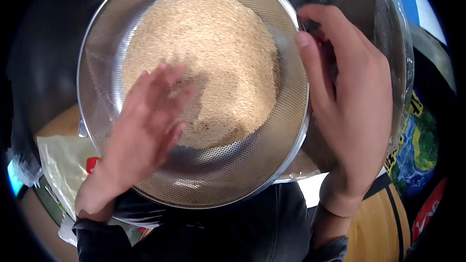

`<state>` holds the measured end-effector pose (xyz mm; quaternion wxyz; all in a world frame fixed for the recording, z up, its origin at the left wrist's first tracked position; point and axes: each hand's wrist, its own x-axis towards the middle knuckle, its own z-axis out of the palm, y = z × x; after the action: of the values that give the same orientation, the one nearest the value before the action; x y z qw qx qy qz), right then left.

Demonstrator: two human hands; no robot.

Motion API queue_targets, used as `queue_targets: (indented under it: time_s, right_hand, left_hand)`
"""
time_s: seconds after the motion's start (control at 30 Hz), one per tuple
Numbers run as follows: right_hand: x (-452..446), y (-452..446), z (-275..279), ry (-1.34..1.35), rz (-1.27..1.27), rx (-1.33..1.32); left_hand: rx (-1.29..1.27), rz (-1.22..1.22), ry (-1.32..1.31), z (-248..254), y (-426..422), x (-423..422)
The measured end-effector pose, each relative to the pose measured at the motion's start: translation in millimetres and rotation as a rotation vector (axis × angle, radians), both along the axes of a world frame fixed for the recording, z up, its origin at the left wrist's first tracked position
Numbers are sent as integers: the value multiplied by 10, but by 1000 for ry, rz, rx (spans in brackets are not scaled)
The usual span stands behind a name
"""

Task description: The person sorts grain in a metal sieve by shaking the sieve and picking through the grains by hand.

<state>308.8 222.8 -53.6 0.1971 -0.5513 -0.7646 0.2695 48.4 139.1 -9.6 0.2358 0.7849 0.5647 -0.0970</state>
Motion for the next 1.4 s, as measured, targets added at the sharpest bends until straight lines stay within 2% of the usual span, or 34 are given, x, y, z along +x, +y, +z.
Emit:
queue_targets:
  time_s: [0.03,0.07,0.13,0.17,0.23,0.27,0.33,0.37,0.4,0.47,0.5,0.57,0.67,0.8,0.87,0.9,0.97,1.0,1.03,1.13,1.2,1.27,1.3,1.33,1.4]
  right_hand:
    - [19,1,-18,-31,49,69]
    - [20,1,-23,-37,64,89]
    - [23,1,-33,-48,94,129]
    - [12,1,-14,-90,98,99]
    - [6,-3,-47,-100,104,94]
    - [17,-13,-56,-102,106,91]
    - [27,-23,-85,-102,104,89]
    - [35,-25,-92,-101,99,90]
    - [48,-33,-106,-97,95,86]
    - [58,-34,-118,-92,90,83]
    - [76,-36,-125,-88,88,80]
    - [102,-42,-144,-83,85,72]
    - [130,-57,-179,-64,84,50]
    - [95,-91,-213,-84,59,67]
    - [73,-104,-182,-125,26,13]
    - [66,-103,-174,-139,14,-5]
    - [79,-87,-174,-104,57,12]
    - [89,-80,-172,-94,70,16]
    - [91,-79,-192,-95,73,29]
    - [91,-105,-199,-104,68,40]
    - [95,-105,-225,-103,70,38]
    - [107,-115,-228,-101,68,39]
    - [117,-115,-236,-102,66,39]
    - [124,-118,-237,-102,66,39]
    - [146,-118,-249,-101,65,37]
  left_hand:
    - [61,-64,-174,-122,-112,-8]
    - [49,-75,-186,-108,-156,50]
    - [-323,-94,-355,-58,-198,165]
    - [-344,-104,-362,-79,-189,207]
    - [-799,152,-547,-133,-171,269]
    - [-816,151,-548,-197,-188,273]
    - [-853,476,-708,-343,-218,256]
    - [-811,575,-719,-321,-181,248]
    - [-810,575,-708,-329,-116,209]
    - [-654,872,-888,-367,62,58]
    - [-650,874,-874,-388,129,5]
    - [-406,1116,-1042,-419,246,-95]
    - [-235,1189,-1039,-406,358,-219]
    - [-129,1166,-980,-318,371,-245]
    - [-308,949,-937,-233,320,-227]
    - [-320,864,-792,-245,284,-170]
    - [-590,627,-867,-328,135,-175]
    - [-732,596,-798,-332,145,-122]
    - [-735,594,-798,-352,144,-64]
    - [-1005,380,-669,-417,124,74]
    - [-807,418,-931,-587,16,4]
    - [-556,531,-905,-613,154,0]
    - [-567,664,-971,-559,258,26]
    - [-571,663,-967,-535,330,26]
    - [-420,1031,-1069,-509,442,-13]
